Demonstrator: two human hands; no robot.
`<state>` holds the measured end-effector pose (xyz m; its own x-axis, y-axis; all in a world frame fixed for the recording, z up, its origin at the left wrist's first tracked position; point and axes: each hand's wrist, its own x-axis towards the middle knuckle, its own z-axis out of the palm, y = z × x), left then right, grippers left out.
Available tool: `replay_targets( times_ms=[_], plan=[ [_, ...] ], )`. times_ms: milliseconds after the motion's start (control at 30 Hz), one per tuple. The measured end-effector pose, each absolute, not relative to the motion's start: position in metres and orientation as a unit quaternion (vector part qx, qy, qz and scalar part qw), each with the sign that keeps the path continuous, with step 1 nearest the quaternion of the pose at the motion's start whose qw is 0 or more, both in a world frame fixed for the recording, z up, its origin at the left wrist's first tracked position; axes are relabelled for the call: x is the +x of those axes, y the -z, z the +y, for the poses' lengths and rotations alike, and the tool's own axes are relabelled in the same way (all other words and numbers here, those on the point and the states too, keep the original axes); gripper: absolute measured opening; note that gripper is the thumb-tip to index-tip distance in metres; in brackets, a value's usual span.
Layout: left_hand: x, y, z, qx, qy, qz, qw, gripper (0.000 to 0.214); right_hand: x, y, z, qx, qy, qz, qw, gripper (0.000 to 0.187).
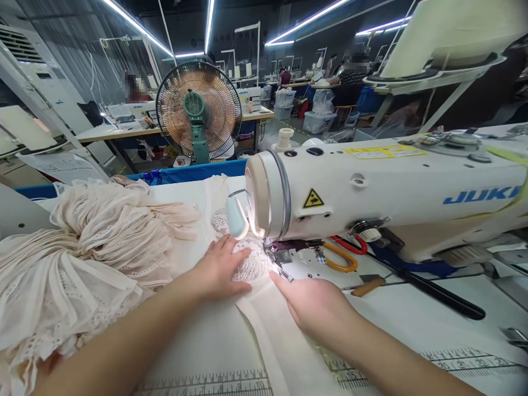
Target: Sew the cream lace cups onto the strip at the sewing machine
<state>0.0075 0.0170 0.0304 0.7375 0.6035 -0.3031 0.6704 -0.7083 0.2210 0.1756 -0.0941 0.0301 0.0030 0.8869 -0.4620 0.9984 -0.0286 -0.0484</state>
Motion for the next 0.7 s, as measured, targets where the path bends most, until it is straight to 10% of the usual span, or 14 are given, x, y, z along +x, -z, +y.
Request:
replay_targets(
  times_ms=[267,700],
  plan=[
    [0.015,-0.028,0.044,0.927,0.077,0.327,0.163,0.074,0.163,-0.028,-0.082,0.71,0.174,0.655,0.189,0.096],
    [0.021,-0.016,0.073,0.928,0.117,0.313,0.166,0.067,0.183,-0.025,-0.113,0.698,0.13,0.697,0.1,0.075]
  ],
)
